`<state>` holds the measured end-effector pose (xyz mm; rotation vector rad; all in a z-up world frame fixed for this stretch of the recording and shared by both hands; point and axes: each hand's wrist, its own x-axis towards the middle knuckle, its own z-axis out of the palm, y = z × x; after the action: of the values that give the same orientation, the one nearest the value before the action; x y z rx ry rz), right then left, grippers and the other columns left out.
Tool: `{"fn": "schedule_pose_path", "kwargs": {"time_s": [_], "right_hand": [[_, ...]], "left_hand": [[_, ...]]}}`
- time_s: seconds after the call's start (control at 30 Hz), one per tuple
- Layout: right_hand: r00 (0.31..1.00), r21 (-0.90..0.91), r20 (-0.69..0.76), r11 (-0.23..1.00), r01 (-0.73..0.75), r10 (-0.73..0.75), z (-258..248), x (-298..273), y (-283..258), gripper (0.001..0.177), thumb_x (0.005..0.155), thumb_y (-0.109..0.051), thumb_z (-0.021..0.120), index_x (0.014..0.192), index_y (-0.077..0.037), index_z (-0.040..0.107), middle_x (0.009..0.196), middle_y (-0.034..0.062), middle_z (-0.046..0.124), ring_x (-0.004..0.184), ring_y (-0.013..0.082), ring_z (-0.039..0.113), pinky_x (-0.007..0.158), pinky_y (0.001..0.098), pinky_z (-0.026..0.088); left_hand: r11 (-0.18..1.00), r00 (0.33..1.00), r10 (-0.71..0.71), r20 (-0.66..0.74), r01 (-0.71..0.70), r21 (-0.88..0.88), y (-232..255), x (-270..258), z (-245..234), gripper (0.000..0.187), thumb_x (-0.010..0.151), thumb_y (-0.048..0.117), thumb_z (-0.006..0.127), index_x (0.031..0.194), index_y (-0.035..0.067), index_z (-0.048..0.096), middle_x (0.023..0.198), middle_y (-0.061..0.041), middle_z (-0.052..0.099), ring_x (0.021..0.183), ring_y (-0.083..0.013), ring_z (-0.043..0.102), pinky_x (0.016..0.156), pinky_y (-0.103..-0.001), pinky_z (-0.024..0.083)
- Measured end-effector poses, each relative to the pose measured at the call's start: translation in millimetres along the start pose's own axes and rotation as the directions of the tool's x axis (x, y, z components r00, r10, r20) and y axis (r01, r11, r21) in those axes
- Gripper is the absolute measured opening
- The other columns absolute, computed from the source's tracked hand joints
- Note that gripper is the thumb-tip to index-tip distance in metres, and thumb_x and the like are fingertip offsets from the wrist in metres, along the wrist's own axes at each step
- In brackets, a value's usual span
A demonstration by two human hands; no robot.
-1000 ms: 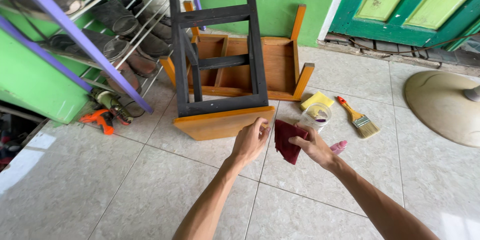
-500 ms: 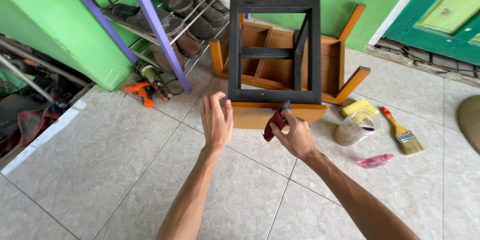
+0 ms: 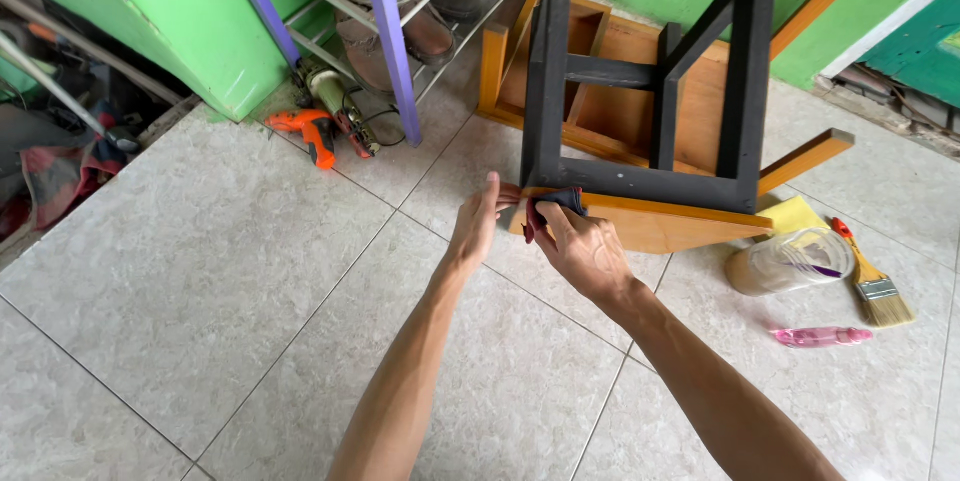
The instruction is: The person sands the black-painted frame of an overturned wooden chair using a red sanding block. They systematically rub the sandpaper along the legs and crossbars of the chair frame to smooth the surface.
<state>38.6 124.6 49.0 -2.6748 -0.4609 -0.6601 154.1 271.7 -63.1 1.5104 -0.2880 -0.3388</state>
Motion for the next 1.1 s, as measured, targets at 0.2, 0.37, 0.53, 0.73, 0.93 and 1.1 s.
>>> {"fn": "schedule_pose_path", "kwargs": {"time_s": [0.2,0.37,0.53,0.73,0.93,1.1], "right_hand": [[0.991,-0.194,0.099,0.975,0.108,-0.090,43,7,4,0.013,0.097,-0.010,0.068,0.108,-0.004,0.065,0.076,0.0120,0.072,0.061,0.0267,0.070,0.053,0.0393,0.055],[0.990,-0.307,0.135,0.949,0.070,-0.029,88,0,14,0.011,0.095,-0.013,0.066,0.105,-0.007,0.066,0.074,0.0103,0.073,0.060,0.0248,0.070,0.049,0.0387,0.055],[0.995,-0.297,0.103,0.955,0.019,0.012,84,-8,10,0.018,0.097,-0.013,0.067,0.112,-0.004,0.067,0.080,0.0110,0.076,0.055,0.0195,0.069,0.044,0.0332,0.053],[0.999,-0.331,0.043,0.943,0.025,-0.012,71,2,-5,0.018,0.096,-0.016,0.070,0.108,-0.004,0.069,0.076,0.0098,0.075,0.057,0.0211,0.069,0.048,0.0345,0.054],[0.978,-0.364,0.129,0.925,-0.105,0.161,129,9,-2,0.011,0.093,-0.015,0.069,0.101,-0.007,0.069,0.074,0.0087,0.074,0.063,0.0251,0.072,0.054,0.0382,0.056],[0.971,-0.149,0.006,0.961,-0.234,0.237,112,11,-15,0.015,0.096,-0.011,0.070,0.106,0.000,0.068,0.082,0.0137,0.077,0.060,0.0233,0.073,0.054,0.0355,0.059]], "left_hand": [[0.983,0.994,0.017,0.110,0.004,-0.185,-11,18,-14,0.095,0.103,0.069,0.021,0.108,-0.010,0.074,0.105,-0.023,0.075,0.109,-0.0358,0.070,0.106,-0.047,0.050],[0.989,0.983,-0.063,0.175,0.085,-0.122,8,16,-22,0.093,0.101,0.068,0.017,0.114,-0.005,0.072,0.115,-0.022,0.074,0.116,-0.0338,0.069,0.108,-0.045,0.048],[1.000,0.993,0.001,0.120,-0.002,0.003,10,9,-36,0.086,0.101,0.066,0.021,0.119,-0.003,0.070,0.123,-0.021,0.072,0.122,-0.0318,0.066,0.109,-0.045,0.046],[0.994,0.990,-0.085,0.111,0.092,-0.054,-22,-7,-57,0.080,0.103,0.064,0.028,0.108,-0.002,0.073,0.097,-0.019,0.075,0.094,-0.0279,0.071,0.092,-0.047,0.050],[0.991,0.985,-0.134,0.110,0.131,0.041,-45,-9,-63,0.080,0.100,0.068,0.027,0.111,0.003,0.072,0.103,-0.015,0.077,0.094,-0.0252,0.073,0.092,-0.047,0.055],[0.986,0.994,-0.099,0.049,0.091,0.140,-46,-16,-64,0.073,0.099,0.065,0.028,0.130,0.009,0.062,0.128,-0.020,0.066,0.117,-0.0293,0.063,0.098,-0.051,0.052]]}}
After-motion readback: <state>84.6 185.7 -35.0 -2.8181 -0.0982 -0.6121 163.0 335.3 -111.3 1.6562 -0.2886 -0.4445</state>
